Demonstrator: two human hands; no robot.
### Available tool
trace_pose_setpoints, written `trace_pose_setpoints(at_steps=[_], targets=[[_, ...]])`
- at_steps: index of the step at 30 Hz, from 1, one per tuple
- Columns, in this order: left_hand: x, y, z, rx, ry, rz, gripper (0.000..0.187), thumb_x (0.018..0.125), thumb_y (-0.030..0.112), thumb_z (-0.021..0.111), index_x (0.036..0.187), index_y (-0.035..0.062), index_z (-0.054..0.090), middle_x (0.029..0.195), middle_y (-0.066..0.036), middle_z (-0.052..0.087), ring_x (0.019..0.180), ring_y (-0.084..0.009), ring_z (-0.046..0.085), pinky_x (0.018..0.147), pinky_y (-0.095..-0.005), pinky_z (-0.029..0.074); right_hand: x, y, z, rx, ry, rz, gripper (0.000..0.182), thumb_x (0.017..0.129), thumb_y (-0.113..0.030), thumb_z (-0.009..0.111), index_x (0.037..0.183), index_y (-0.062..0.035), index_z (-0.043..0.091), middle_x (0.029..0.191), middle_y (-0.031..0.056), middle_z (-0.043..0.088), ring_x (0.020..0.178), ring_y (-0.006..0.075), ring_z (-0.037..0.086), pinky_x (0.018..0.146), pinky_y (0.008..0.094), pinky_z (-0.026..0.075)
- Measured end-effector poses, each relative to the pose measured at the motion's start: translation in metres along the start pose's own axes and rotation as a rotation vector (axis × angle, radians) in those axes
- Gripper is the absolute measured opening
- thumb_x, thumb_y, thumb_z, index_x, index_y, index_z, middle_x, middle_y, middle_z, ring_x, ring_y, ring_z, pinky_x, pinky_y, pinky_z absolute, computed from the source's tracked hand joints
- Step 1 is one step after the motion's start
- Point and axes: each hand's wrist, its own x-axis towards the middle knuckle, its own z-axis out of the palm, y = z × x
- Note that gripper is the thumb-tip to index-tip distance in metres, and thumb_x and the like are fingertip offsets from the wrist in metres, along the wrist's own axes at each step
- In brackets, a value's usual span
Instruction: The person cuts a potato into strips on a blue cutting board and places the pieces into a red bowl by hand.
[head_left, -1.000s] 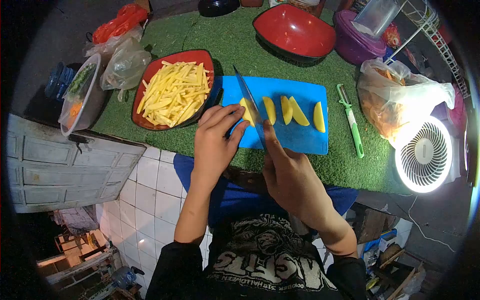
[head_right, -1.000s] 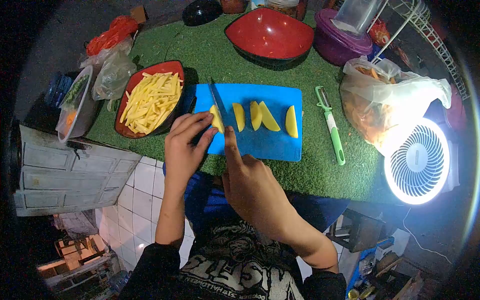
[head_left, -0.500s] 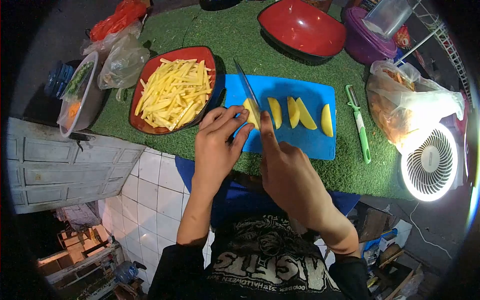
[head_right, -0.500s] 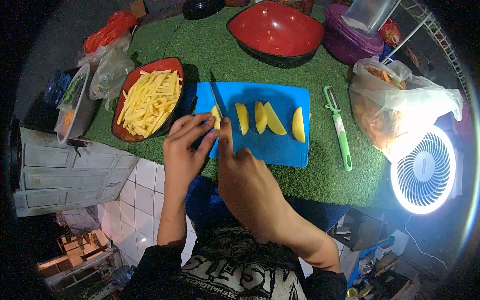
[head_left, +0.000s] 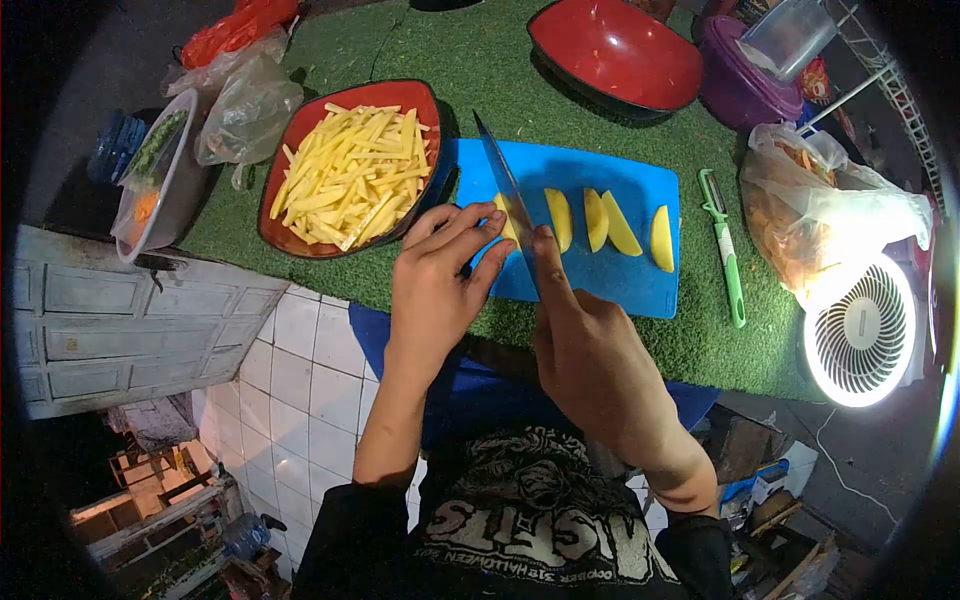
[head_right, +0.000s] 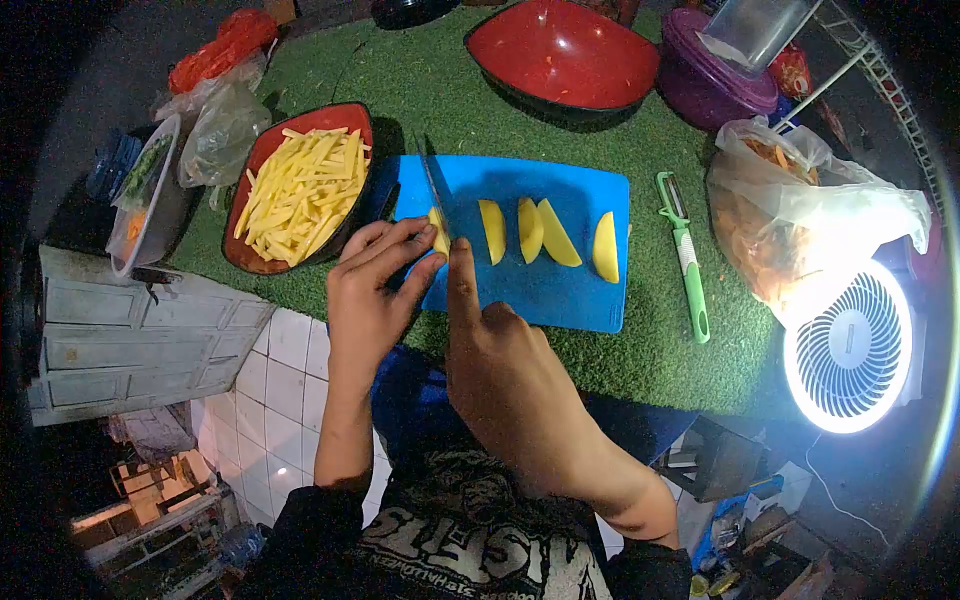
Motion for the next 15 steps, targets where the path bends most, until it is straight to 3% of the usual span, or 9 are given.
trace_pose_setpoints(at_steps=[2, 3, 5, 8, 15], targets=[[0.001, -0.001, 0.000, 0.003, -0.011, 0.015, 0.025, 0.080, 0.009, 0.080, 0.103, 0.0006, 0.076, 0.111, -0.010, 0.074, 0.097, -0.0295, 0.066, 0.087, -0.0380, 0.053, 0.004, -0.007, 0.001, 0.018, -0.082, 0.165, 0.072, 0.090, 0.000, 0.057, 0.153, 0.0073, 0.024, 0.084, 0.0266, 0.063, 0.078, 0.0448, 0.064, 0.074, 0.0541, 0.049], [0.000, -0.001, -0.001, 0.006, -0.019, 0.032, 0.026, 0.081, 0.011, 0.080, 0.104, 0.0002, 0.075, 0.110, -0.011, 0.073, 0.096, -0.0302, 0.065, 0.086, -0.0391, 0.053, 0.005, -0.005, 0.005, 0.022, -0.083, 0.165, 0.072, 0.090, 0.000, 0.057, 0.153, 0.0073, 0.024, 0.084, 0.0266, 0.063, 0.078, 0.0448, 0.064, 0.074, 0.0541, 0.049], [0.001, 0.001, -0.003, 0.006, -0.016, 0.043, 0.025, 0.081, 0.011, 0.079, 0.104, 0.0002, 0.075, 0.110, -0.011, 0.074, 0.095, -0.0304, 0.065, 0.086, -0.0394, 0.053, 0.012, 0.001, 0.012, -0.065, 0.056, -0.052, 0.073, 0.085, 0.002, 0.052, 0.148, 0.0186, 0.019, 0.081, 0.0319, 0.063, 0.067, 0.0429, 0.064, 0.064, 0.0519, 0.055], [0.001, -0.001, -0.001, 0.006, -0.009, 0.060, 0.025, 0.082, 0.011, 0.079, 0.104, 0.0002, 0.075, 0.110, -0.011, 0.074, 0.094, -0.0307, 0.065, 0.086, -0.0398, 0.053, 0.020, 0.003, 0.008, 0.036, -0.005, 0.074, 0.073, 0.085, 0.002, 0.052, 0.148, 0.0192, 0.018, 0.079, 0.0315, 0.064, 0.067, 0.0450, 0.065, 0.065, 0.0538, 0.054], [0.000, -0.002, -0.003, -0.013, -0.010, 0.023, 0.028, 0.080, 0.009, 0.080, 0.108, 0.0036, 0.077, 0.112, -0.010, 0.075, 0.097, -0.0293, 0.068, 0.088, -0.0374, 0.055, 0.014, 0.000, 0.001, 0.094, 0.007, 0.028, 0.075, 0.086, 0.001, 0.053, 0.150, 0.0155, 0.018, 0.079, 0.0328, 0.063, 0.070, 0.0495, 0.066, 0.067, 0.0557, 0.053]])
